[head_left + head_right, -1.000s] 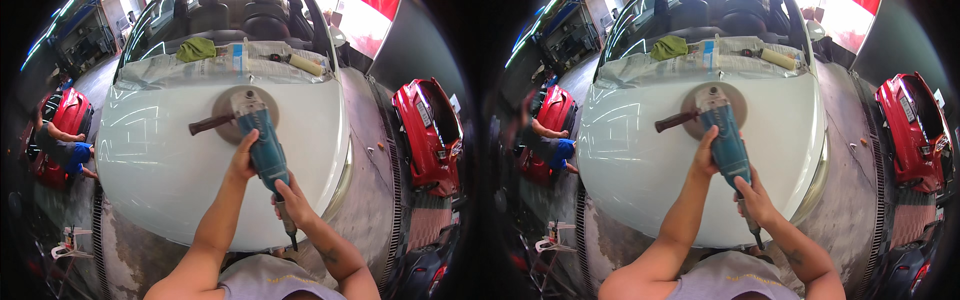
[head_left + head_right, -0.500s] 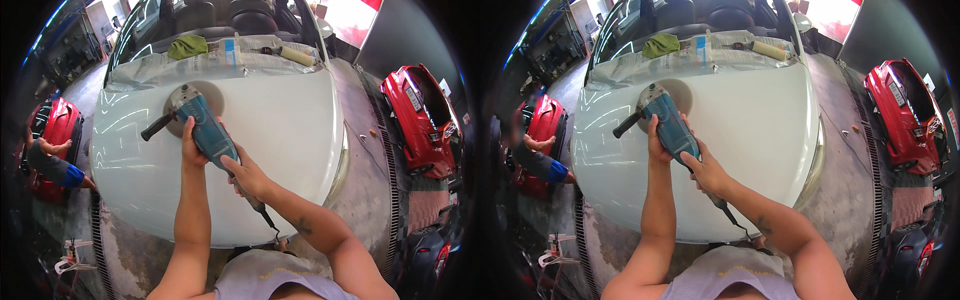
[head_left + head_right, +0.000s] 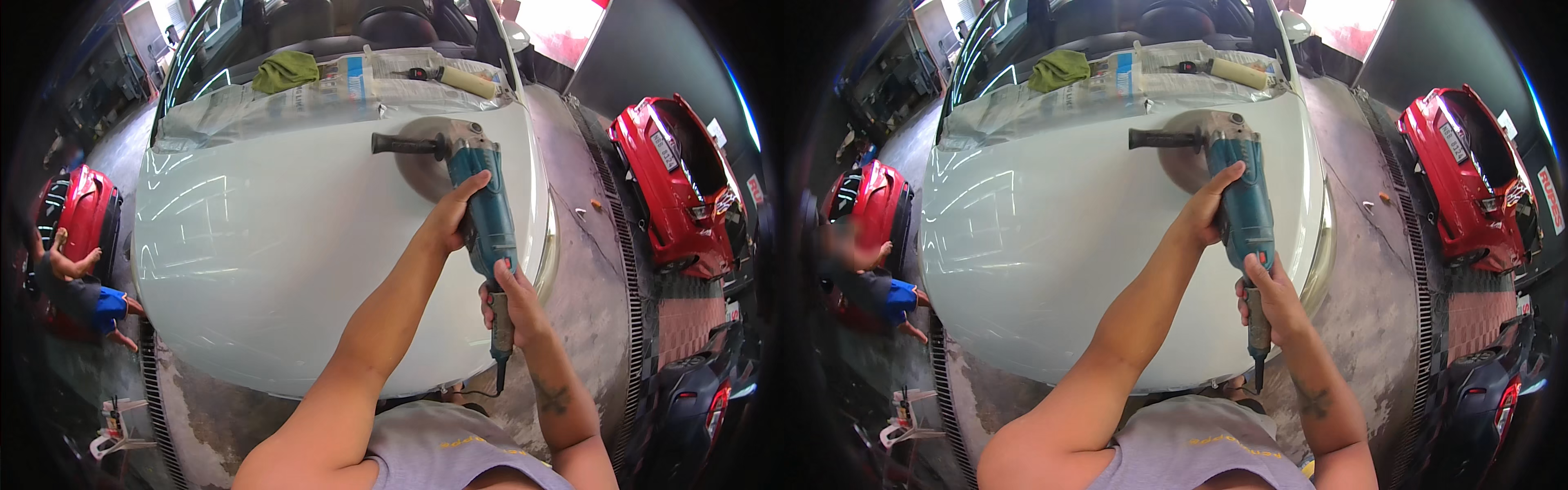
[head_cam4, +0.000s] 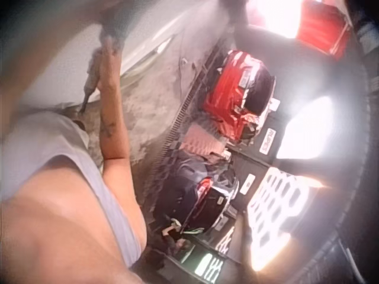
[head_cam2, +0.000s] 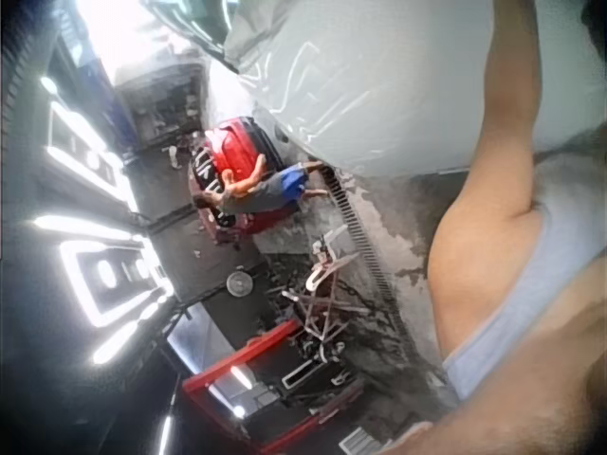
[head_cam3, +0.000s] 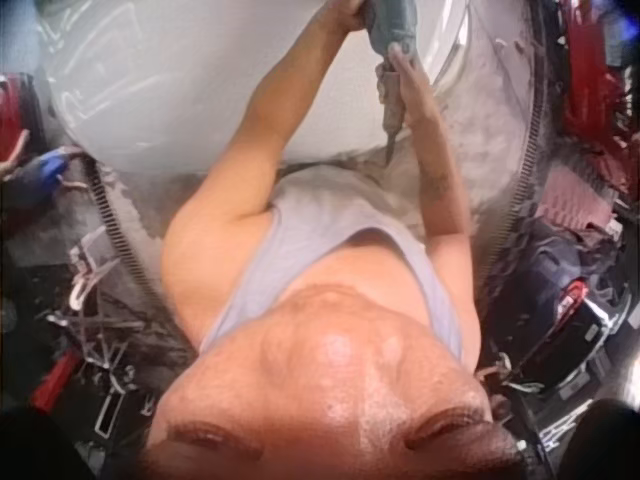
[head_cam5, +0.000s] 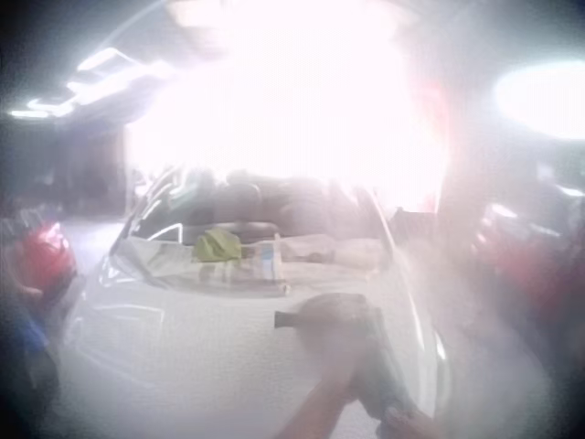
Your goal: The person uses a power polisher to smooth the surface of a white car hood. The person moves the polisher in circular and linear motions across the hood's surface, covering different areas systematically.
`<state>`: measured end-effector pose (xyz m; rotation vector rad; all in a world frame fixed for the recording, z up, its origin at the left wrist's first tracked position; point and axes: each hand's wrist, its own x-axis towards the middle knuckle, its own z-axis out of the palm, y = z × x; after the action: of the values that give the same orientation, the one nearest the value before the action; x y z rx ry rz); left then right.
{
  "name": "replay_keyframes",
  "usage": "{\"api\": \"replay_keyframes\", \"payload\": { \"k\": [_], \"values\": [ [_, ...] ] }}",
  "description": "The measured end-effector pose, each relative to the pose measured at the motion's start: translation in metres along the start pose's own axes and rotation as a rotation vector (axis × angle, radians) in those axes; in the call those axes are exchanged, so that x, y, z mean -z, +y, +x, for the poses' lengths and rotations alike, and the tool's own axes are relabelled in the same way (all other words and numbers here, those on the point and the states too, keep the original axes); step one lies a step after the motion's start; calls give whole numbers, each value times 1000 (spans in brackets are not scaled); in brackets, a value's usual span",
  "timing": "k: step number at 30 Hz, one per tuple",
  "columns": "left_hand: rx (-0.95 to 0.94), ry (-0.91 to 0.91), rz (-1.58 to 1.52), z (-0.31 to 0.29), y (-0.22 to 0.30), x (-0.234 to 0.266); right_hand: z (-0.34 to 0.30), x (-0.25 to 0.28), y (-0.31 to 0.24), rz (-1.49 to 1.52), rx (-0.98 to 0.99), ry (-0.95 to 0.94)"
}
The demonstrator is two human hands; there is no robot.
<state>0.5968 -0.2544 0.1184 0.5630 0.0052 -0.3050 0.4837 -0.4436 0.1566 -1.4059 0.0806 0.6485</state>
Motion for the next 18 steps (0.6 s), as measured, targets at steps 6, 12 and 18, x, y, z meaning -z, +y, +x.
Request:
{"api": "replay_keyframes", "payload": {
  "k": [6,12,18],
  "values": [
    [17,75,82,-12,12,0,-1,-11,3,102,-2,-112],
    [-62,169,151,-65,53,18,5,-55,4,95,-55,-245],
    [-117,186,163,-107,91,49,12,-101,3,75,-63,-355]
  ]
}}
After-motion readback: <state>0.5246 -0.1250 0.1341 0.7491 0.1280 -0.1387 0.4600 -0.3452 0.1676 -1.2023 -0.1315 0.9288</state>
